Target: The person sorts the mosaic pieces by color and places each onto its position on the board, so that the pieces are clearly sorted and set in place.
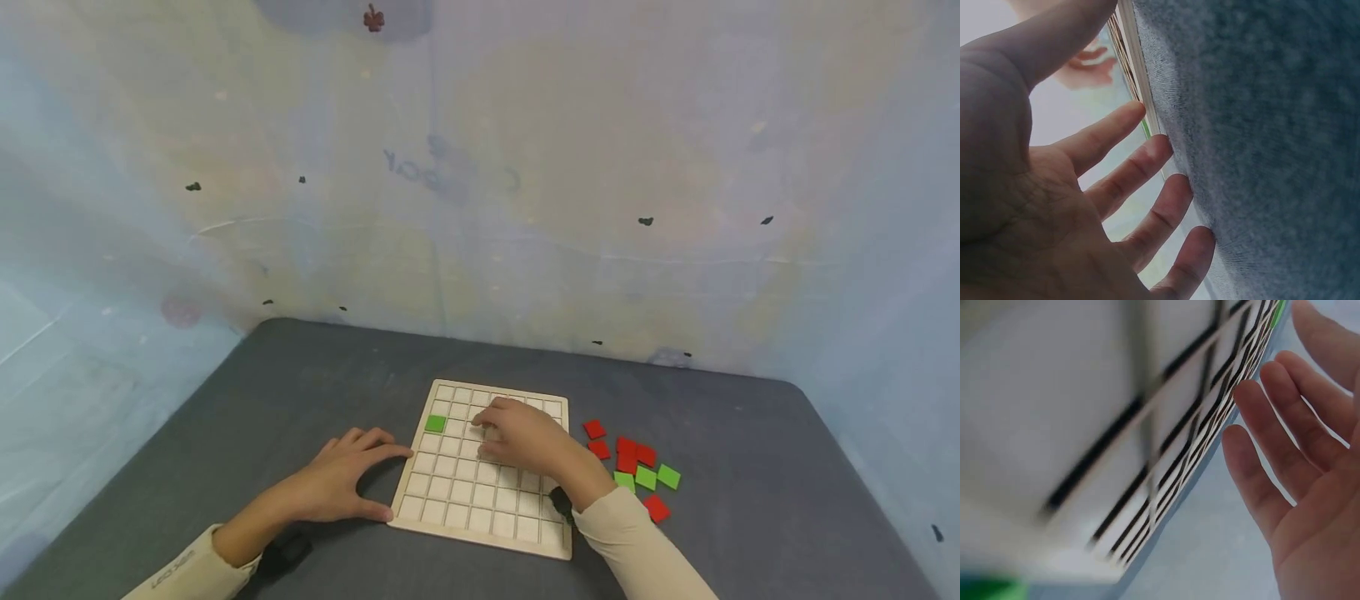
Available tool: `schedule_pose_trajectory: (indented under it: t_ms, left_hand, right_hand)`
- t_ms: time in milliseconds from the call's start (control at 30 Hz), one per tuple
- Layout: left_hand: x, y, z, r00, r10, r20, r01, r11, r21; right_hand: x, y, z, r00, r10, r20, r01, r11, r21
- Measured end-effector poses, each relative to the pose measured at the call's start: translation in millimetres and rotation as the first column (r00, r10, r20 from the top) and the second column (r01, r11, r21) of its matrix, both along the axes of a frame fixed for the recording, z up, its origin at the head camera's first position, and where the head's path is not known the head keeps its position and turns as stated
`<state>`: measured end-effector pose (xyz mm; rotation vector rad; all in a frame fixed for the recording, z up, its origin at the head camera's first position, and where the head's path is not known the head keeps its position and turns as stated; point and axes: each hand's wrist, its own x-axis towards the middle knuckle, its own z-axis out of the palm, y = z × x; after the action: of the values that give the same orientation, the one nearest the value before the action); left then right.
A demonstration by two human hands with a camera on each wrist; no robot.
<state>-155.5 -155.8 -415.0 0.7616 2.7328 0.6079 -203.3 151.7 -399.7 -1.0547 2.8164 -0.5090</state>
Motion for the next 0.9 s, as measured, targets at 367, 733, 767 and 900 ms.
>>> schedule_pose_trajectory:
  t_ms: [367,733,767,900]
  left_hand:
    - [0.4,-3.6,0.6,1.000,0.009,0.011,-0.009,1.000,-0.002]
    - [1.6,-2.3,3.1,1.000,0.000,0.001,0.000,1.000,0.011]
    - [1.5,-1.9,3.3,1.000,0.001,0.003,-0.001,1.000,0.014]
    - [1.0,-1.1,1.5,1.000,0.005,0.011,-0.006,1.000,0.008]
  right_hand:
    - [19.4,67,13.9,0.994,-0.098,-0.050,0.099,0.995,0.017]
    - [33.8,151,14.1,0.969,-0.231,-0.088,0.239,0.966,0.096]
    - [35.0,159,13.5,0.965,-0.245,-0.091,0.253,0.962,0.102]
    - [37.5,188,12.2,0.955,-0.272,-0.114,0.285,0.951,0.119]
